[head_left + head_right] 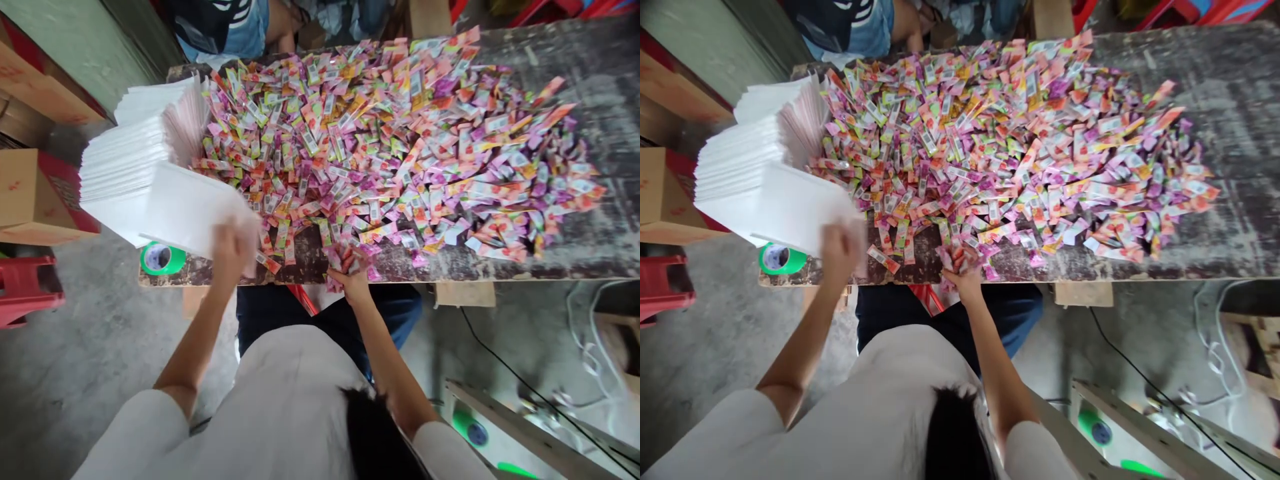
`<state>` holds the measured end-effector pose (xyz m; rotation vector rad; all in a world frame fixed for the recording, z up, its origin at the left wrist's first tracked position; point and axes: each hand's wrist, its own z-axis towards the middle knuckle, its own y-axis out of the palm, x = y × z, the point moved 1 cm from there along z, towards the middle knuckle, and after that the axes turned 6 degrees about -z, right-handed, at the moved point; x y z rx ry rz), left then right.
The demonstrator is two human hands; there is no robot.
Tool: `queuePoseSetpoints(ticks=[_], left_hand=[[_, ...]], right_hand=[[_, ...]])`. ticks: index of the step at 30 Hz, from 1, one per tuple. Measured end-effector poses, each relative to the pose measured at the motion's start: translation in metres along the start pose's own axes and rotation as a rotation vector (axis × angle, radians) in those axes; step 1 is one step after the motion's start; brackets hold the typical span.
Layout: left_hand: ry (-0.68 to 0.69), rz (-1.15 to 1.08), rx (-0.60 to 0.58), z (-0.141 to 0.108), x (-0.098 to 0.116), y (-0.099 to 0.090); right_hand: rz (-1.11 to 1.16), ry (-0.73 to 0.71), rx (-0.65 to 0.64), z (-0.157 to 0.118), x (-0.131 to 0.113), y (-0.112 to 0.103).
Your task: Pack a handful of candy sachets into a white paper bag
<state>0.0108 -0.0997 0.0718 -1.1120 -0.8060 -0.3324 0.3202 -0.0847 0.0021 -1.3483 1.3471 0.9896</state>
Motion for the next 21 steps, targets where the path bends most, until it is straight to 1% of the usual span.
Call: queuePoseSetpoints(ticks=[2,3,4,5,6,7,9,11,12,15,16,17,18,19,21], left_hand=[[0.099,0.001,-0.37,-0.026,0.011,0.056],[0.102,0.008,-0.502,-0.036,0.013,0.081],[0.096,0.013,-0.589,-0.044,0.014,0.103],[0.09,0.011,-0.632,-0.051,0.014,0.119],[0.085,-0.001,-0.642,-0.054,0.013,0.131],[0.086,-0.023,-0.629,-0.055,0.012,0.139],[0.075,-0.098,-0.584,-0.052,0.011,0.145],[0.001,-0.217,-0.554,-0.044,0.01,0.145],[-0.075,-0.292,-0.542,-0.038,0.01,0.144],[-0.392,-0.49,-0.482,-0.025,0.014,0.141],[-0.466,-0.52,-0.462,-0.021,0.017,0.139],[-0.494,-0.522,-0.446,-0.019,0.022,0.138],[-0.466,-0.502,-0.432,-0.018,0.027,0.137],[-0.387,-0.464,-0.423,-0.017,0.033,0.135],[-0.153,-0.347,-0.436,-0.02,0.045,0.131]], right_hand=[[-0.121,-0.07,-0.008,0.002,-0.001,-0.002],[-0.204,-0.092,-0.002,0.002,-0.002,-0.003],[-0.3,-0.106,0.008,0.001,-0.004,-0.004],[-0.405,-0.116,0.021,0.0,-0.006,-0.004],[-0.512,-0.126,0.032,-0.002,-0.009,-0.004],[-0.615,-0.138,0.036,-0.003,-0.011,-0.003],[-0.809,-0.186,0.026,-0.004,-0.014,0.001],[-0.997,-0.266,0.004,-0.004,-0.012,0.007],[-1.086,-0.309,-0.018,-0.003,-0.009,0.01],[-1.294,-0.411,-0.138,-0.003,0.004,0.019],[-1.338,-0.442,-0.188,-0.004,0.008,0.021],[-1.372,-0.476,-0.242,-0.004,0.011,0.023],[-1.398,-0.509,-0.292,-0.004,0.012,0.024],[-1.419,-0.533,-0.334,-0.002,0.011,0.025],[-1.458,-0.521,-0.375,0.006,0.005,0.026]])
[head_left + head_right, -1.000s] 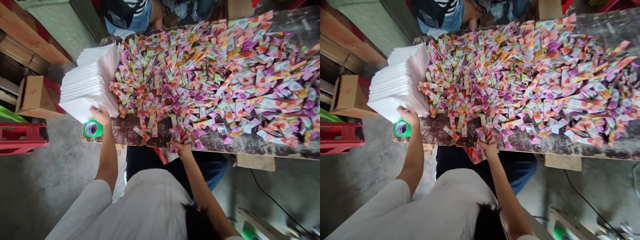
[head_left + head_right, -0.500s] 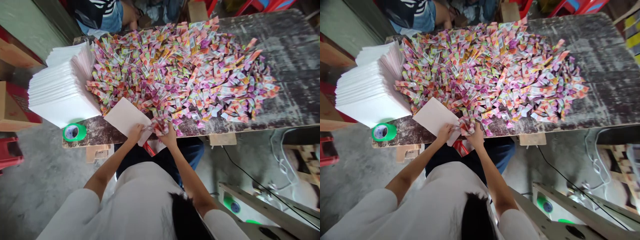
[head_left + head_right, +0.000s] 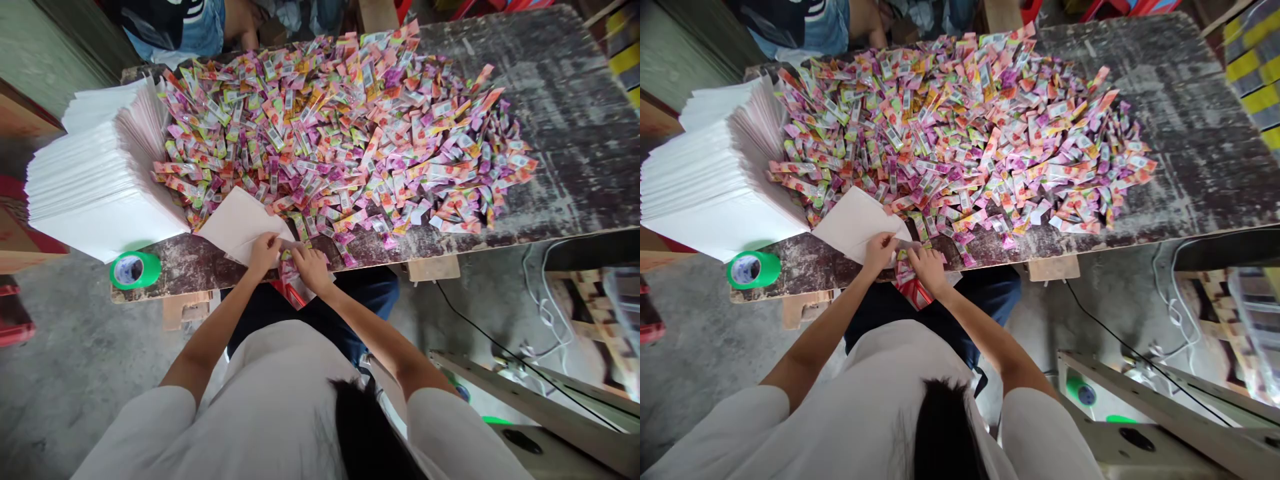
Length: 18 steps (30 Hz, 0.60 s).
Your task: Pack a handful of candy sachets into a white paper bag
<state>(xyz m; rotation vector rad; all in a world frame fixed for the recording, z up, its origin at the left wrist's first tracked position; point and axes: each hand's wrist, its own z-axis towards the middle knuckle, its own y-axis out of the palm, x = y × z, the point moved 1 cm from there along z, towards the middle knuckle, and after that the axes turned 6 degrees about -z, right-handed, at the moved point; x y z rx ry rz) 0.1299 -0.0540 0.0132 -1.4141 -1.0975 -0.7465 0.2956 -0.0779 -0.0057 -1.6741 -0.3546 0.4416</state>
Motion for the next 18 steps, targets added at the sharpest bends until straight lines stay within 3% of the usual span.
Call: queuePoseSetpoints(ticks=[3,7,11,14,18], left_hand=[[0.177,0.27,-0.113,-0.011,0.011,0.002],[0.111,0.428,-0.134,-0.018,0.014,-0.002],[0.079,0.417,-0.062,-0.007,0.026,-0.006],[0.13,0.471,-0.044,0.0,0.046,0.004],[0.225,0.617,-0.199,-0.012,0.066,0.028]], right_hand=[[0.018,0.096,-0.124,0.022,0.012,-0.016],[0.105,0.157,-0.258,0.043,0.018,-0.032],[0.037,0.301,-0.262,0.042,-0.003,-0.037],[0.013,0.389,-0.242,0.04,-0.016,-0.037],[0.153,0.345,-0.269,0.044,-0.007,-0.035]])
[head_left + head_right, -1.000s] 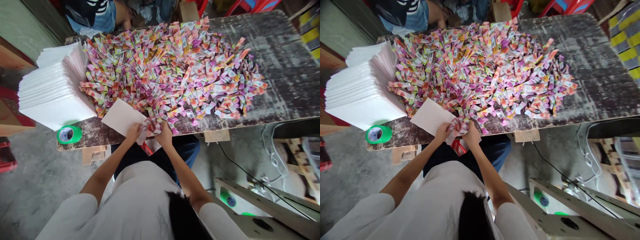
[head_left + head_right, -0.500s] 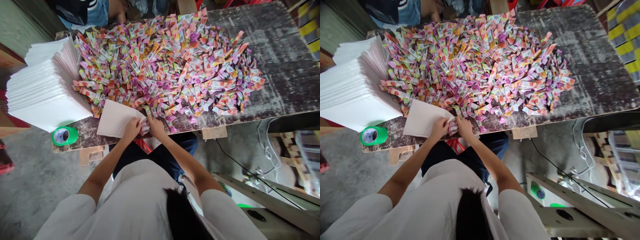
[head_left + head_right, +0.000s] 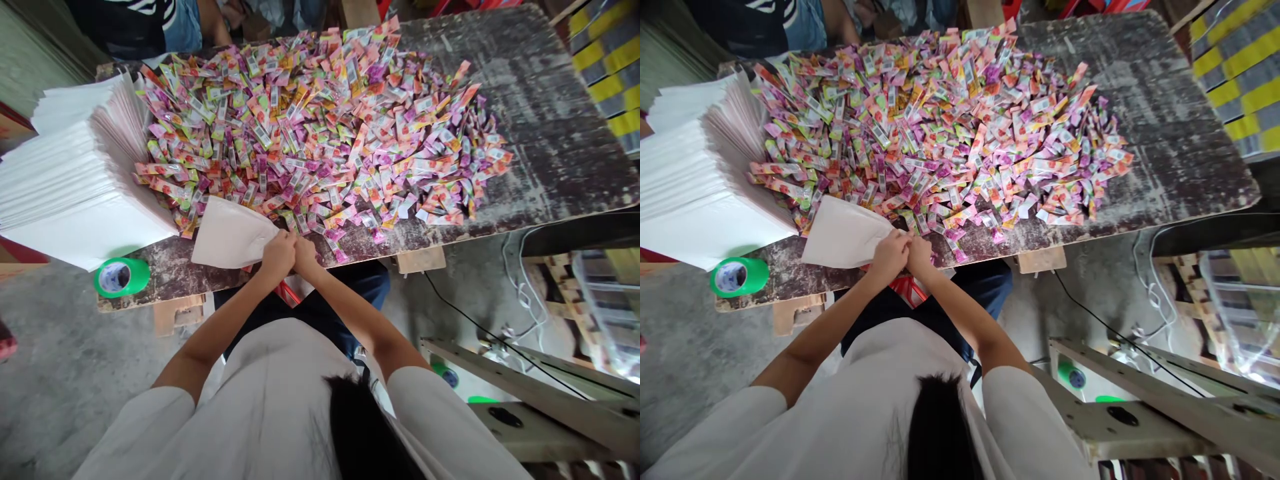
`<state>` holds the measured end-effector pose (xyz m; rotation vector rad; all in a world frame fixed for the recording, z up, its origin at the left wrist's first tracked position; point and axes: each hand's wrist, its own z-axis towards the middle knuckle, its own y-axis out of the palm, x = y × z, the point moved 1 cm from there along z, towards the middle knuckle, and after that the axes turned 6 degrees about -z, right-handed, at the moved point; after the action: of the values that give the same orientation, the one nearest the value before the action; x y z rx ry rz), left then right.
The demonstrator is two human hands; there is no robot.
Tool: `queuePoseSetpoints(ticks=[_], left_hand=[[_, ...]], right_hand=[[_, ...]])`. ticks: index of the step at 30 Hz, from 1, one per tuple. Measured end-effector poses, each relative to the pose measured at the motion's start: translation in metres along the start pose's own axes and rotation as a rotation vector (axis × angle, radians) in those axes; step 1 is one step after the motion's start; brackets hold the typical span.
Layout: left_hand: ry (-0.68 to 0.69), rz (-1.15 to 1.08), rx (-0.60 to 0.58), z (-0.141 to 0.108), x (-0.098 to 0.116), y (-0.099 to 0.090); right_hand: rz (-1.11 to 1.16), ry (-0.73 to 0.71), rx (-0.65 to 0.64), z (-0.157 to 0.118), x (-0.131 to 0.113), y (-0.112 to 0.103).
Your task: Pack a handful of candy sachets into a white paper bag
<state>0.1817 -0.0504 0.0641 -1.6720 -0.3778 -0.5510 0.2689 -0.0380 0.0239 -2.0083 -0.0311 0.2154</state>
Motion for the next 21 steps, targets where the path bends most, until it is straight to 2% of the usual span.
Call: queuePoseSetpoints(ticks=[3,6,9,11,12,14,16,19,21], left_hand=[[0.061,0.068,0.002,-0.015,0.004,0.011],[0.07,0.053,0.098,-0.033,-0.009,0.018],[-0.059,0.041,0.314,-0.044,-0.027,0.017],[-0.195,0.048,0.388,-0.045,-0.035,0.015],[-0.254,0.044,0.354,-0.043,-0.038,0.015],[-0.337,0.036,0.185,-0.038,-0.042,0.017],[-0.357,0.065,0.022,-0.035,-0.044,0.021],[-0.251,0.124,-0.067,-0.04,-0.043,0.029],[-0.132,0.09,-0.094,-0.05,-0.042,0.034]], right_hand=[[0.099,-0.013,-0.077,0.007,0.017,0.0],[0.227,0.069,-0.088,0.009,0.029,0.003],[0.375,0.089,-0.079,0.009,0.035,0.008],[0.469,0.117,-0.063,0.008,0.035,0.012],[0.523,0.137,-0.055,0.008,0.035,0.013],[0.683,0.174,-0.059,0.008,0.033,0.015],[0.95,0.205,-0.14,0.006,0.03,0.015],[1.309,0.219,-0.381,0.002,0.028,0.013],[1.381,0.218,-0.457,-0.001,0.03,0.013]])
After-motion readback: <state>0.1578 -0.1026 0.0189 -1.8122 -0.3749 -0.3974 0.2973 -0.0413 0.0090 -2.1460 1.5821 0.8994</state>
